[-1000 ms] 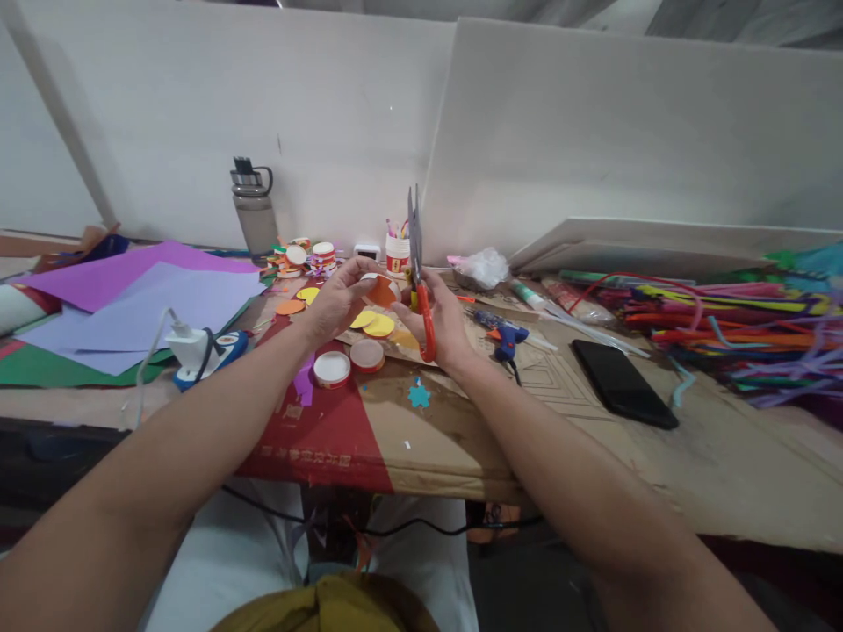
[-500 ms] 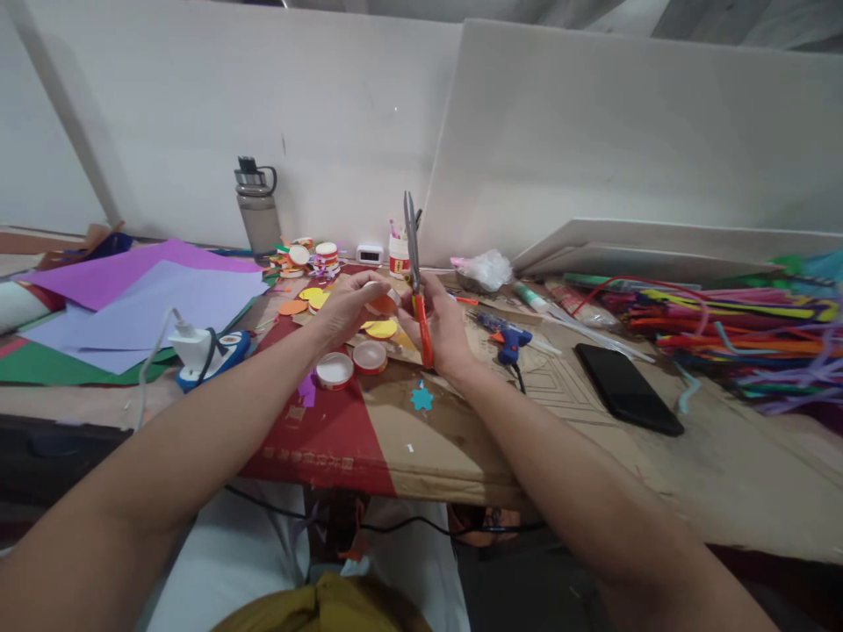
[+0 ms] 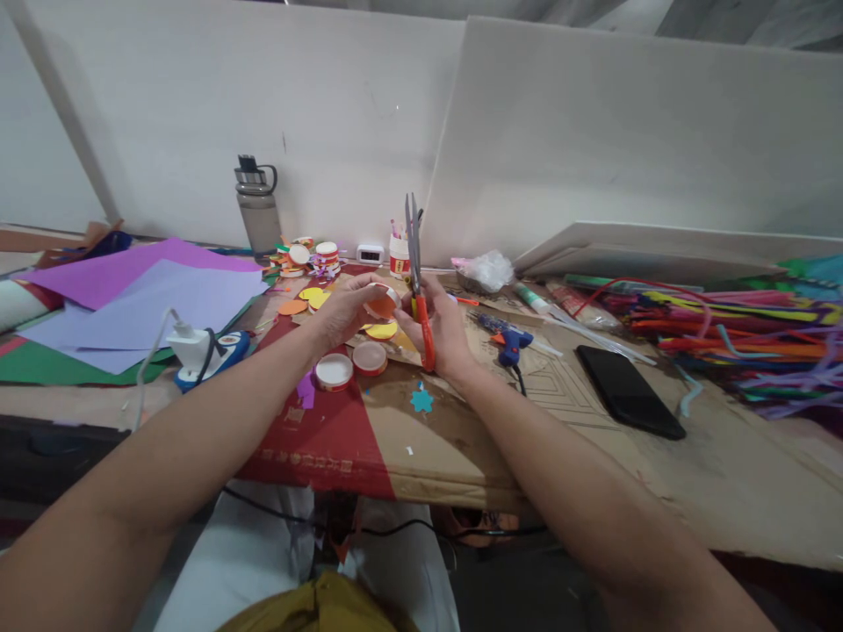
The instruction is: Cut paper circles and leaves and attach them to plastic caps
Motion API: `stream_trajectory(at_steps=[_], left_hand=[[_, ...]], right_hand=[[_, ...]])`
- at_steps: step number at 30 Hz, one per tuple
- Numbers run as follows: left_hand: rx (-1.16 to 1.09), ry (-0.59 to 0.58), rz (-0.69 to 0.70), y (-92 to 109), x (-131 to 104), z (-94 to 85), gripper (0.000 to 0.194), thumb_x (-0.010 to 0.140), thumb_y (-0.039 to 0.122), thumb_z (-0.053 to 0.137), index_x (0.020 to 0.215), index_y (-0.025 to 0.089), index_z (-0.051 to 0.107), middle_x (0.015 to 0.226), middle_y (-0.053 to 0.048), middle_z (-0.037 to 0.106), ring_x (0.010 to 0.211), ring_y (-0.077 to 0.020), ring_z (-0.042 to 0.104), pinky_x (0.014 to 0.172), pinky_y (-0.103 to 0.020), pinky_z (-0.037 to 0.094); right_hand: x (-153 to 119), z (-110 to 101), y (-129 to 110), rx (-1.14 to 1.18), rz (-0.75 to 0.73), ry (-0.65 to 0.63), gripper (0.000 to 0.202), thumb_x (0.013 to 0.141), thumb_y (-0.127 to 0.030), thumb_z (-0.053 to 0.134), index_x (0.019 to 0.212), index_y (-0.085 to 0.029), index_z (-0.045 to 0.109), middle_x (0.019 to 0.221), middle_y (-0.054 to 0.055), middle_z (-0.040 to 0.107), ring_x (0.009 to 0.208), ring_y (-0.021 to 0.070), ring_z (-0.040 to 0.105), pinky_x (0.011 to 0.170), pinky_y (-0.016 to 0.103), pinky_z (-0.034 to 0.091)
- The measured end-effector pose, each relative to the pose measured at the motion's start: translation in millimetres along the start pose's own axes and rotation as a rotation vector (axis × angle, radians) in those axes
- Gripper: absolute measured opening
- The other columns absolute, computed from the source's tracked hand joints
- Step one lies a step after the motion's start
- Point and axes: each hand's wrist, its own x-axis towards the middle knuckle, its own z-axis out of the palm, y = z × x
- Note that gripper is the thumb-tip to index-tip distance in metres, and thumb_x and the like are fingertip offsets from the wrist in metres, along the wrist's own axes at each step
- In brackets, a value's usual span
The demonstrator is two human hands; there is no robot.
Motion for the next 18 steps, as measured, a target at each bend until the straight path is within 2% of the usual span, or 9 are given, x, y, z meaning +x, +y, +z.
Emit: stream_trajectory(at_steps=[3, 8, 11, 14, 16, 18], left_hand=[[-0.005, 0.011, 0.0, 0, 0, 0.5, 0.024, 0.068, 0.032, 0.076, 0.078, 0.017, 0.061, 0.076, -0.001, 0.066, 0.067, -0.0134, 0.064, 0.062, -0.026, 0.053], [-0.022, 0.067, -0.036, 1, 0, 2.7, 0.024, 0.07, 0.032, 0.077, 0.075, 0.016, 0.06, 0.072, 0.0, 0.065, 0.064, -0.0136, 0.063, 0.062, -0.029, 0.056], [-0.054, 0.06, -0.063, 2, 0, 3.1, 0.021, 0.074, 0.033, 0.075, 0.079, 0.017, 0.063, 0.076, -0.003, 0.068, 0.067, -0.0164, 0.066, 0.062, -0.032, 0.058], [-0.027, -0.017, -0.095, 1, 0, 1.0, 0.025, 0.074, 0.032, 0.077, 0.089, 0.015, 0.067, 0.084, -0.007, 0.071, 0.073, -0.0198, 0.069, 0.062, -0.034, 0.06], [0.034, -0.026, -0.111, 0, 2, -1.8, 0.028, 0.07, 0.028, 0.08, 0.091, 0.014, 0.068, 0.085, -0.007, 0.071, 0.071, -0.0187, 0.069, 0.057, -0.031, 0.059], [0.077, 0.026, -0.103, -2, 5, -5.4, 0.025, 0.069, 0.024, 0.08, 0.089, 0.013, 0.067, 0.084, -0.007, 0.071, 0.069, -0.0173, 0.068, 0.052, -0.027, 0.058]], right_hand=[[-1, 0, -2, 0.008, 0.009, -0.005, 0.042, 0.088, -0.025, 0.054, 0.13, -0.027, 0.054, 0.097, 0.005, 0.065, 0.088, 0.0191, 0.062, 0.088, 0.037, 0.054], [1, -1, 4, 0.025, 0.016, 0.01, 0.035, 0.088, -0.032, 0.057, 0.122, -0.024, 0.057, 0.094, 0.004, 0.065, 0.087, 0.0184, 0.063, 0.09, 0.037, 0.054], [4, 0, 11, 0.157, 0.051, 0.024, 0.043, 0.084, -0.038, 0.064, 0.122, -0.022, 0.055, 0.094, 0.006, 0.065, 0.085, 0.02, 0.065, 0.084, 0.038, 0.056], [8, 1, 19, 0.258, 0.095, 0.033, 0.042, 0.087, -0.047, 0.062, 0.12, -0.021, 0.055, 0.101, 0.009, 0.067, 0.084, 0.0209, 0.068, 0.077, 0.038, 0.059], [10, 1, 24, 0.242, 0.134, 0.012, 0.041, 0.088, -0.051, 0.059, 0.118, -0.022, 0.056, 0.1, 0.009, 0.068, 0.081, 0.0208, 0.069, 0.072, 0.036, 0.059], [12, 0, 29, 0.15, 0.198, -0.019, 0.04, 0.09, -0.053, 0.057, 0.117, -0.023, 0.057, 0.092, 0.007, 0.069, 0.076, 0.0205, 0.069, 0.066, 0.035, 0.059]])
